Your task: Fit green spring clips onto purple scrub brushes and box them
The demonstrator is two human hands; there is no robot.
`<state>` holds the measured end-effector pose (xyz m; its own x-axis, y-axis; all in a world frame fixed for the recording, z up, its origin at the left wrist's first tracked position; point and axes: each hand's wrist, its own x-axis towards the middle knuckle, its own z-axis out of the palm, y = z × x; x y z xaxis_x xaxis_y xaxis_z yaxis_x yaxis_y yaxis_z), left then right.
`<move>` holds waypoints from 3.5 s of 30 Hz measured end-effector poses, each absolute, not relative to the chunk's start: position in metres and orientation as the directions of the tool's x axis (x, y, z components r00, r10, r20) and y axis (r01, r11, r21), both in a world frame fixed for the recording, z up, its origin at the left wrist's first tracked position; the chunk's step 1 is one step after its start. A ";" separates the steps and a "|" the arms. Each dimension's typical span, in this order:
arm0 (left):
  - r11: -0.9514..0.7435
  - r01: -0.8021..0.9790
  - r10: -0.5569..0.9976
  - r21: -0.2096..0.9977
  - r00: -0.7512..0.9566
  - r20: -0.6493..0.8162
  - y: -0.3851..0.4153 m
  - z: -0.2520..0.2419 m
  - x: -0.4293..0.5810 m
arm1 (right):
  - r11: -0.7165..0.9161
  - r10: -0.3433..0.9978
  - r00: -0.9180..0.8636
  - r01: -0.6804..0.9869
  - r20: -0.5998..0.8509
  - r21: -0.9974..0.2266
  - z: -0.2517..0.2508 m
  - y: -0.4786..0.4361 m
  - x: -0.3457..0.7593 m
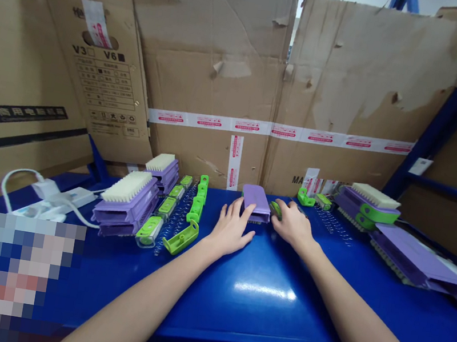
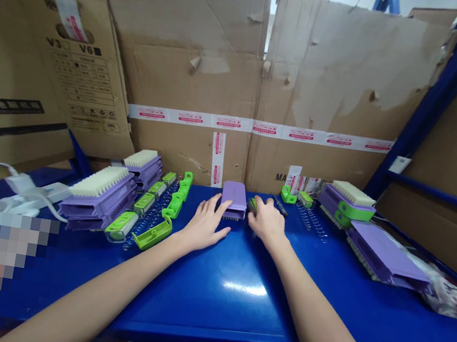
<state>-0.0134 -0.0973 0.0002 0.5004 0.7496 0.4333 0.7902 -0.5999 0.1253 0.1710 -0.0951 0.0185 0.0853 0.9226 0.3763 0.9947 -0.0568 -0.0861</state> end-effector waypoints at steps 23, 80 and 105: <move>-0.597 0.792 0.759 0.131 0.504 0.412 -0.095 -0.002 -0.013 | 0.068 0.931 0.019 0.972 0.364 -0.223 0.015 -0.071 0.188; -0.561 0.787 0.806 0.257 0.447 0.387 -0.088 -0.005 -0.015 | 0.669 0.634 -0.147 0.598 0.759 -0.443 0.011 -0.097 0.140; -0.608 0.678 0.198 -0.414 0.634 0.748 -0.085 0.012 -0.023 | 0.487 0.874 -0.165 0.293 0.458 -0.823 0.020 -0.099 0.146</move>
<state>-0.0231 -0.0847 0.0123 0.6341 0.1977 0.7476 0.6777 -0.6077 -0.4141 0.1458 -0.0994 0.0201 -0.1649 0.8736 0.4578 0.2926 0.4866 -0.8232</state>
